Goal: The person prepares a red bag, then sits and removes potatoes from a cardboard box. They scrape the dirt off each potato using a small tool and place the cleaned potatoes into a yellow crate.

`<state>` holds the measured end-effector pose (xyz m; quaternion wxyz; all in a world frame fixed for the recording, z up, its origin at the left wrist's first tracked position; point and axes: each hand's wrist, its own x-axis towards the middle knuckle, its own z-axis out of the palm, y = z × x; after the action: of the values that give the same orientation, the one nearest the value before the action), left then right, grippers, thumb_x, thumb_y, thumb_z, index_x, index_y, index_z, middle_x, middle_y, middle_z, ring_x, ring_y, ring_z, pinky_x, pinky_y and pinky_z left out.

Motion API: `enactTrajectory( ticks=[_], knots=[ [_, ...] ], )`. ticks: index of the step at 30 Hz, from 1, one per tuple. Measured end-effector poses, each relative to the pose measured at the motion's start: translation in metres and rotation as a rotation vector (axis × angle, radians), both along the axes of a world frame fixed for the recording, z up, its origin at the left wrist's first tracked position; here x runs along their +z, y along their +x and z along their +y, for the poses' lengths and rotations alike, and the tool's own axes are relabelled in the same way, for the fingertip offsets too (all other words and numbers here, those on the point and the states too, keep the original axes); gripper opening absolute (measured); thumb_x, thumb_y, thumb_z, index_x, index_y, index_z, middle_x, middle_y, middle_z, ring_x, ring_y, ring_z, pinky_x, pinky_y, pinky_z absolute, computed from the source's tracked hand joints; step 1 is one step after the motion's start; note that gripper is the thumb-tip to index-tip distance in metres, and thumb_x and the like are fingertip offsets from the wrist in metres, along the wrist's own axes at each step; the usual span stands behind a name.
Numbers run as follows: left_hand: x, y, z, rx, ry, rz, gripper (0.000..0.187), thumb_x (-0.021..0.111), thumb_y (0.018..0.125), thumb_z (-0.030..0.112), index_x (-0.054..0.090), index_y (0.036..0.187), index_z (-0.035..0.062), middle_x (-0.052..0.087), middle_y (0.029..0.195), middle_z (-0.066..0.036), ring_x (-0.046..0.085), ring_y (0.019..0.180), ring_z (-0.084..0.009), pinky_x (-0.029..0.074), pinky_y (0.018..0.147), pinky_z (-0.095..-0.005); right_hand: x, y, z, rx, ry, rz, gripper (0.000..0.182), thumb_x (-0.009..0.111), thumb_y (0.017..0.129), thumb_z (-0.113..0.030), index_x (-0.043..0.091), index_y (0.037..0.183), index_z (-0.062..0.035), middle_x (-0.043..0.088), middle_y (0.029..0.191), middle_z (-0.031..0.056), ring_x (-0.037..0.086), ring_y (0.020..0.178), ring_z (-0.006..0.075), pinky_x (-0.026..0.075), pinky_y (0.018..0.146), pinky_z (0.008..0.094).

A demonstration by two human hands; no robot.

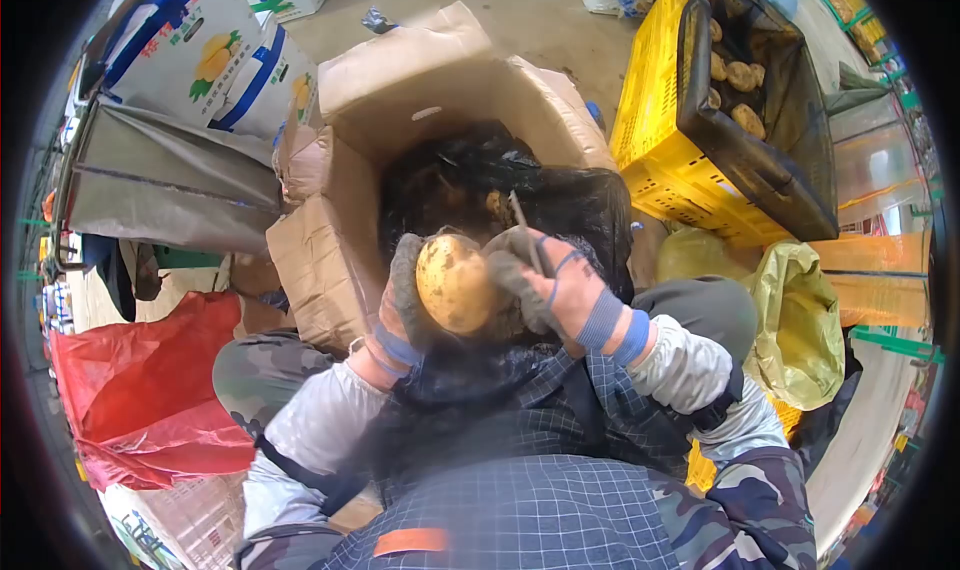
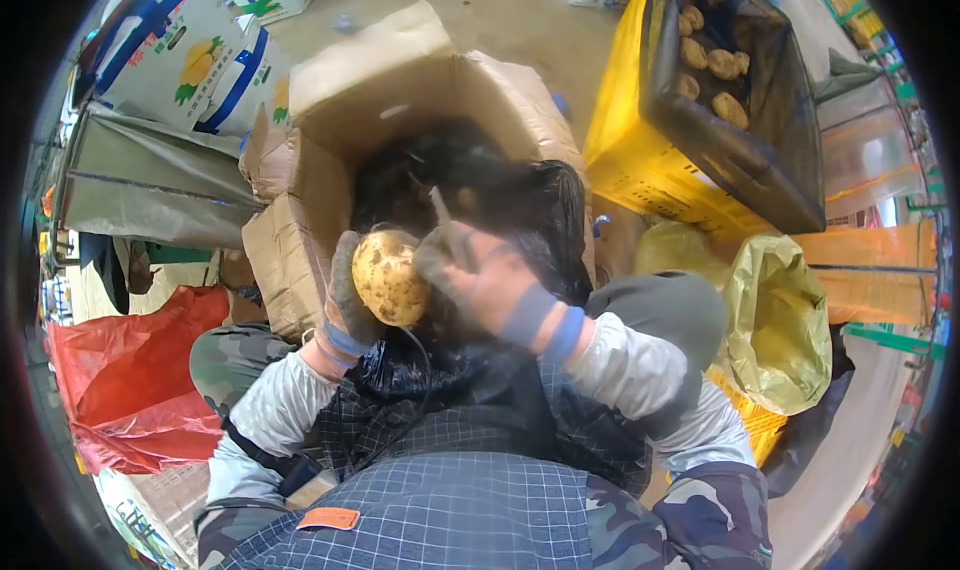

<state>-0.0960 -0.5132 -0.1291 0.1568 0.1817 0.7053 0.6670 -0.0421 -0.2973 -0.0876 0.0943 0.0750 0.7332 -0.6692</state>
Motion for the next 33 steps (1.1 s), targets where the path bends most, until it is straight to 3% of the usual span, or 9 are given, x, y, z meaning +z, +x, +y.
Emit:
enactTrajectory(
  ticks=[2, 5, 7, 11, 15, 17, 22, 26, 33],
  knots=[
    [-0.020, 0.003, -0.005, -0.012, -0.404, 0.712, 0.050, 0.076, 0.089, 0.025, 0.056, 0.129, 0.0014, 0.068, 0.118, -0.013, 0.068, 0.105, -0.0233, 0.054, 0.093, -0.0346, -0.003, 0.006, -0.005, -0.011, -0.008, 0.087, 0.043, 0.065, 0.096, -0.041, 0.062, 0.119, -0.0053, 0.070, 0.101, 0.0175, 0.066, 0.090, 0.0267, 0.051, 0.085, 0.0367],
    [0.002, 0.007, 0.003, -0.040, -0.322, 0.372, 0.048, 0.072, 0.092, 0.020, 0.054, 0.131, -0.0006, 0.067, 0.121, -0.014, 0.066, 0.108, -0.0237, 0.053, 0.095, -0.0337, 0.013, 0.005, -0.003, 0.055, -0.107, -0.123, 0.050, 0.072, 0.091, -0.038, 0.059, 0.127, -0.0062, 0.068, 0.109, 0.0190, 0.066, 0.097, 0.0305, 0.051, 0.089, 0.0369],
    [0.021, 0.004, 0.014, 0.038, -0.132, 0.079, 0.043, 0.067, 0.095, 0.016, 0.053, 0.132, -0.0013, 0.066, 0.123, -0.015, 0.064, 0.113, -0.0238, 0.052, 0.096, -0.0333, -0.005, 0.012, -0.006, 0.036, 0.102, 0.065, 0.057, 0.077, 0.086, -0.030, 0.055, 0.133, -0.0065, 0.066, 0.115, 0.0195, 0.065, 0.105, 0.0319, 0.051, 0.093, 0.0370],
    [0.020, 0.004, 0.021, 0.109, 0.161, -0.173, 0.052, 0.043, 0.106, 0.042, 0.057, 0.132, -0.0010, 0.062, 0.131, -0.014, 0.059, 0.119, -0.0226, 0.047, 0.103, -0.0344, -0.004, 0.012, -0.001, 0.075, 0.093, 0.167, 0.074, 0.082, 0.079, -0.012, 0.045, 0.142, -0.0026, 0.059, 0.132, 0.0137, 0.056, 0.123, 0.0212, 0.044, 0.107, 0.0338],
    [0.024, 0.012, 0.027, -0.024, 0.506, -0.435, 0.070, 0.046, 0.103, 0.054, 0.043, 0.146, -0.0004, 0.057, 0.137, -0.016, 0.055, 0.126, -0.0222, 0.044, 0.107, -0.0353, 0.003, 0.009, -0.001, 0.106, -0.071, 0.177, 0.075, 0.082, 0.077, -0.006, 0.045, 0.142, -0.0017, 0.057, 0.133, 0.0152, 0.056, 0.124, 0.0237, 0.044, 0.107, 0.0345],
    [0.014, 0.011, 0.020, -0.054, 0.440, -0.408, 0.075, 0.046, 0.101, 0.058, 0.040, 0.148, -0.0004, 0.056, 0.138, -0.015, 0.055, 0.125, -0.0220, 0.044, 0.108, -0.0350, -0.001, 0.007, -0.004, 0.090, -0.086, 0.234, 0.074, 0.080, 0.074, -0.005, 0.048, 0.140, -0.0041, 0.061, 0.128, 0.0211, 0.060, 0.120, 0.0340, 0.047, 0.103, 0.0371],
    [0.024, 0.002, 0.012, -0.018, 0.163, -0.225, 0.071, 0.037, 0.105, 0.057, 0.047, 0.141, -0.0028, 0.059, 0.132, -0.015, 0.058, 0.121, -0.0208, 0.048, 0.103, -0.0339, 0.001, 0.005, -0.009, 0.082, -0.009, 0.270, 0.073, 0.079, 0.075, -0.008, 0.047, 0.140, -0.0037, 0.060, 0.128, 0.0210, 0.059, 0.121, 0.0336, 0.046, 0.104, 0.0387],
    [0.022, -0.002, 0.009, 0.023, 0.232, -0.222, 0.053, 0.050, 0.105, 0.041, 0.052, 0.137, -0.0014, 0.062, 0.130, -0.012, 0.059, 0.119, -0.0185, 0.047, 0.102, -0.0323, 0.007, 0.006, -0.010, 0.113, 0.270, 0.242, 0.078, 0.079, 0.075, -0.010, 0.043, 0.144, -0.0032, 0.058, 0.130, 0.0233, 0.058, 0.122, 0.0348, 0.046, 0.105, 0.0394],
    [0.031, 0.004, 0.015, -0.013, 0.038, 0.110, 0.041, 0.043, 0.106, 0.025, 0.055, 0.132, -0.0035, 0.066, 0.121, -0.015, 0.063, 0.111, -0.0223, 0.048, 0.099, -0.0335, 0.020, -0.002, -0.006, 0.110, -0.358, -0.281, 0.087, 0.083, 0.077, -0.014, 0.036, 0.149, -0.0043, 0.055, 0.137, 0.0156, 0.055, 0.124, 0.0255, 0.046, 0.106, 0.0372]
  ],
)
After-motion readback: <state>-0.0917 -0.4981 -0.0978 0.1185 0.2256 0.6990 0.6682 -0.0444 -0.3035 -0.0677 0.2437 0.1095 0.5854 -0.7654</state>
